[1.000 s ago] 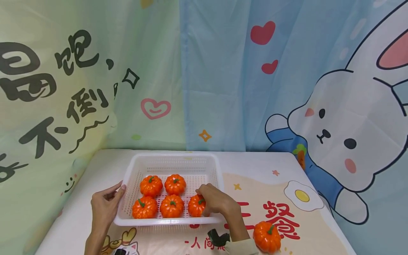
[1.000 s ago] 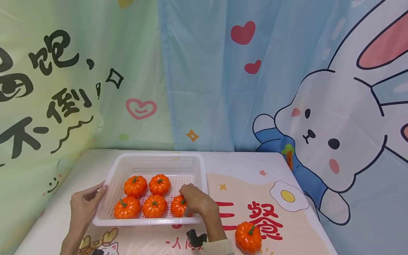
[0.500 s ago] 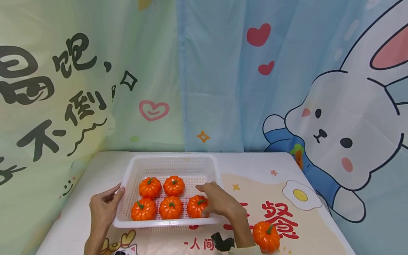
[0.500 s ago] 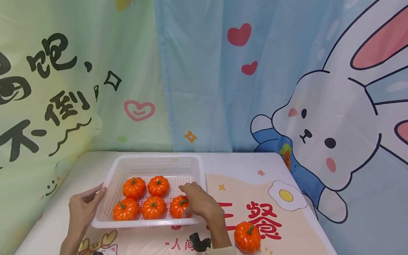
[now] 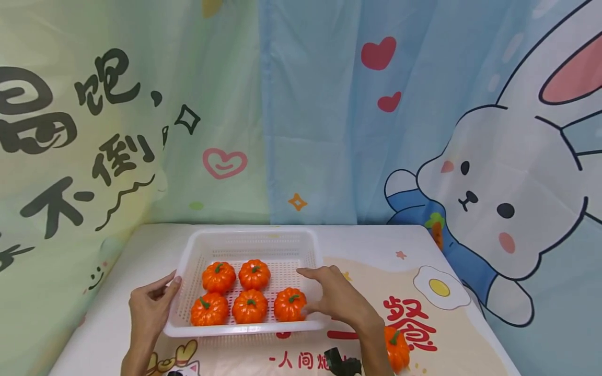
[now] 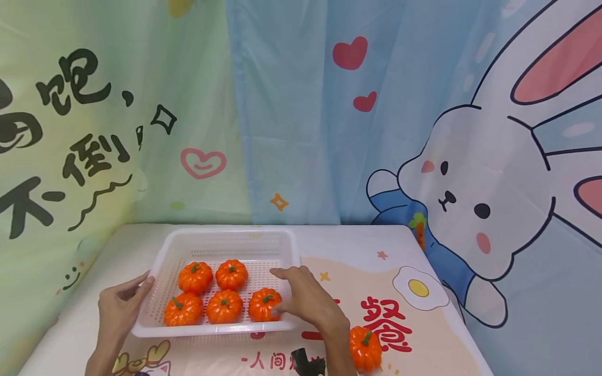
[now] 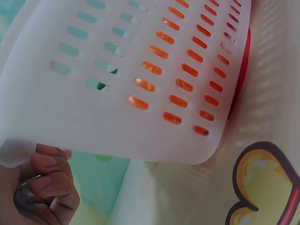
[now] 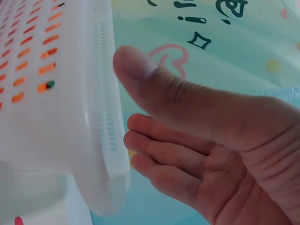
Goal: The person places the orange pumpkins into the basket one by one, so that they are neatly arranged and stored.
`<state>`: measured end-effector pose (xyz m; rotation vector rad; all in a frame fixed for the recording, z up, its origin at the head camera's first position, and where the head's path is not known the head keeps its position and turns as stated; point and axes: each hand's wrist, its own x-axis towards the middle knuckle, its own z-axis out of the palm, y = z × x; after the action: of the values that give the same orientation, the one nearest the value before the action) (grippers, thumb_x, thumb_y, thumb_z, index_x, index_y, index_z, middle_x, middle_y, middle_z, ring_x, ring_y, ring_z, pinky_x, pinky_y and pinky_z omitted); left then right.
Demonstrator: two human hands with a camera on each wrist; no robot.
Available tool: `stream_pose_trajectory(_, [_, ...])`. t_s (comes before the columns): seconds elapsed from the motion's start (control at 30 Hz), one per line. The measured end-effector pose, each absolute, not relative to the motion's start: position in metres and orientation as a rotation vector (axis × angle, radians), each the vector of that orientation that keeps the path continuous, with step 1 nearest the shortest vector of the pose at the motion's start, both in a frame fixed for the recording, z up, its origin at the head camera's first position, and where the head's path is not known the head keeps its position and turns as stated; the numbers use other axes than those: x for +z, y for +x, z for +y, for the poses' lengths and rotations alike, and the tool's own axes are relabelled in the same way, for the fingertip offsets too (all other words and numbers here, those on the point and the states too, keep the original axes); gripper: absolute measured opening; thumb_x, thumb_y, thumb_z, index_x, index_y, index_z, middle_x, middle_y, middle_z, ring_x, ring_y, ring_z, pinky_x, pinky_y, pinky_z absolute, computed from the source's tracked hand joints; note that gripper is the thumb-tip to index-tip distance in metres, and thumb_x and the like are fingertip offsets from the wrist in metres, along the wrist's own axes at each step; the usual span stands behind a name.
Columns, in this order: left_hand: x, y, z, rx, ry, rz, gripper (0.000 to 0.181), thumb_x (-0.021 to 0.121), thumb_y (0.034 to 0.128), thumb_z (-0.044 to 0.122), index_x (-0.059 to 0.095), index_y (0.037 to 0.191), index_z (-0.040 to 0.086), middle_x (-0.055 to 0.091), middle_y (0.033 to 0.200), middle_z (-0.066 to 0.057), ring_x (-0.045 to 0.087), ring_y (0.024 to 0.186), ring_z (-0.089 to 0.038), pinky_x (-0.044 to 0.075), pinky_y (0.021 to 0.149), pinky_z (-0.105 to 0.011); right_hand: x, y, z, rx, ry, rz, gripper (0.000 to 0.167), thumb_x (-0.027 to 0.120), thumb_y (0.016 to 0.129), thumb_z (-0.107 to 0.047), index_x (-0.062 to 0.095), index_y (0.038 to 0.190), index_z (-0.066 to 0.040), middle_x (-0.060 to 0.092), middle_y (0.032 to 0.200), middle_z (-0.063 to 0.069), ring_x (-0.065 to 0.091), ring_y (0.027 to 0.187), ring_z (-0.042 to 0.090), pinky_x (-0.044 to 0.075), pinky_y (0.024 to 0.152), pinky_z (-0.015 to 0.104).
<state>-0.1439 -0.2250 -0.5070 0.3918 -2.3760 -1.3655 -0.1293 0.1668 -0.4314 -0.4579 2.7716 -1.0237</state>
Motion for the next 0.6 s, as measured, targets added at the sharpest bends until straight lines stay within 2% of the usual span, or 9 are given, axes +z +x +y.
stream_pose_trajectory(0.17, [-0.506, -0.145, -0.225, -1.349, 0.379, -2.366, 0.031, 0.081, 0.0996, 0.017, 0.079, 0.125, 0.000, 0.072, 0.074, -0.006, 0.053, 0.060, -0.003, 0.044, 0.054, -0.018, -0.428, -0.120, 0.176, -1.087, -0.365, 2.774, 0.075, 0.099, 0.080, -0.022, 0.069, 0.149, -0.017, 0.073, 0.143, 0.007, 0.056, 0.122, 0.031, 0.054, 0.108, 0.058])
stream_pose_trajectory(0.37, [-0.507, -0.145, -0.226, -1.351, 0.371, -2.354, 0.031, 0.081, 0.0992, 0.016, 0.079, 0.125, -0.001, 0.066, 0.069, 0.002, 0.051, 0.059, -0.004, 0.041, 0.053, -0.018, -0.431, -0.107, 0.189, -1.109, -0.255, 2.816, 0.078, 0.100, 0.077, -0.026, 0.070, 0.149, -0.023, 0.073, 0.140, 0.004, 0.055, 0.122, 0.027, 0.056, 0.107, 0.057])
stream_pose_trajectory(0.6, [-0.506, -0.145, -0.225, -1.371, 0.377, -2.349, 0.031, 0.081, 0.0991, 0.016, 0.079, 0.125, -0.002, 0.068, 0.069, 0.003, 0.053, 0.059, -0.003, 0.044, 0.053, -0.017, -0.433, -0.096, 0.202, -1.049, -0.108, 2.859, 0.080, 0.101, 0.076, -0.026, 0.069, 0.149, -0.026, 0.073, 0.144, 0.001, 0.058, 0.127, 0.030, 0.056, 0.107, 0.064])
